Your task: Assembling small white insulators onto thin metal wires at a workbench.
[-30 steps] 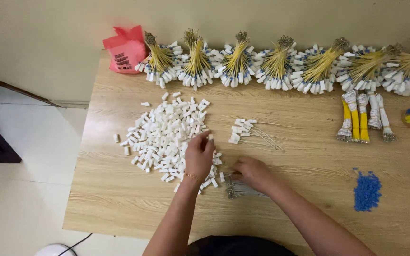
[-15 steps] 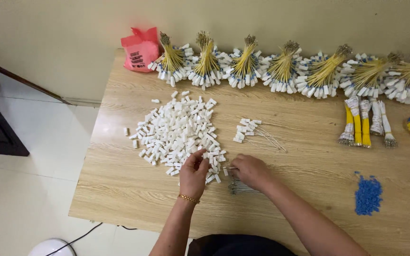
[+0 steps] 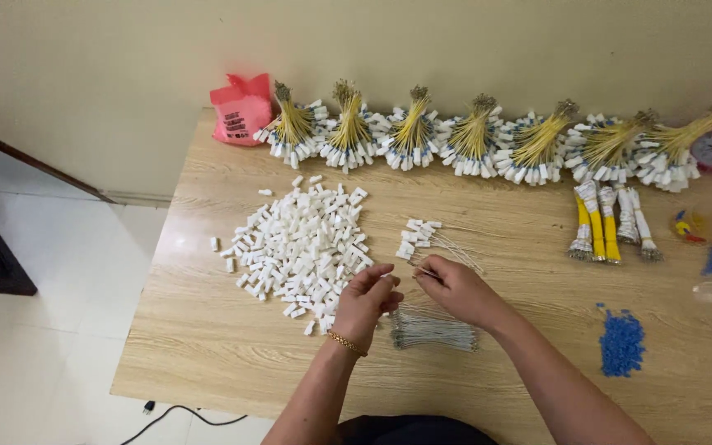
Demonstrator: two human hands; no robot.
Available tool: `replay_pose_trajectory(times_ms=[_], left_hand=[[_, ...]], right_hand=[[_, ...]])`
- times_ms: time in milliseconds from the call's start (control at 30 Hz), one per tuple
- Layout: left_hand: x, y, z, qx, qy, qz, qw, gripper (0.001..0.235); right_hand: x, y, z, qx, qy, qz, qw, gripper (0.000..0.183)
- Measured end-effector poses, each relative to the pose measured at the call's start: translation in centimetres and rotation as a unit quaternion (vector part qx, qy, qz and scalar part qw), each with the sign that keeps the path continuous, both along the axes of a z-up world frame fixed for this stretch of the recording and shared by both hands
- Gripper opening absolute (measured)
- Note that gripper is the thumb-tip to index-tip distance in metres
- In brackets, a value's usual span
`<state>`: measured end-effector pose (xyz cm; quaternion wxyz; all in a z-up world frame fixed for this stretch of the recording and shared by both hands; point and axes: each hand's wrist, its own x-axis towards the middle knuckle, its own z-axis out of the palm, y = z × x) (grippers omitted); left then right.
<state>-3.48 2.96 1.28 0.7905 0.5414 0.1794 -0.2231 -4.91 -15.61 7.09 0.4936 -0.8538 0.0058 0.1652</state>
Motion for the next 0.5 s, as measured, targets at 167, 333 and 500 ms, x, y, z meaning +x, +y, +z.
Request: replay_pose_trajectory(times_ms=[167, 333, 500], left_hand=[[0.3, -0.8, -1.2, 0.007, -0.024, -0.038, 0.999, 0.025], [-0.1, -0.7, -0.5, 0.043, -0.027, -0.057, 0.997, 0.022], [-1.3, -0.9, -0.6, 0.080, -0.017, -0.111, 0.990, 0.023]], right_hand=[[0.0, -0.3, -1.1, 0.020, -0.008, -0.017, 1.000, 0.014], [-0.7, 0.5, 1.2, 0.091, 0.016, -0.087, 0.992, 0.012], [-0.2, 0.2, -1.9, 0.252, 0.016, -0.268, 0.930, 0.014]])
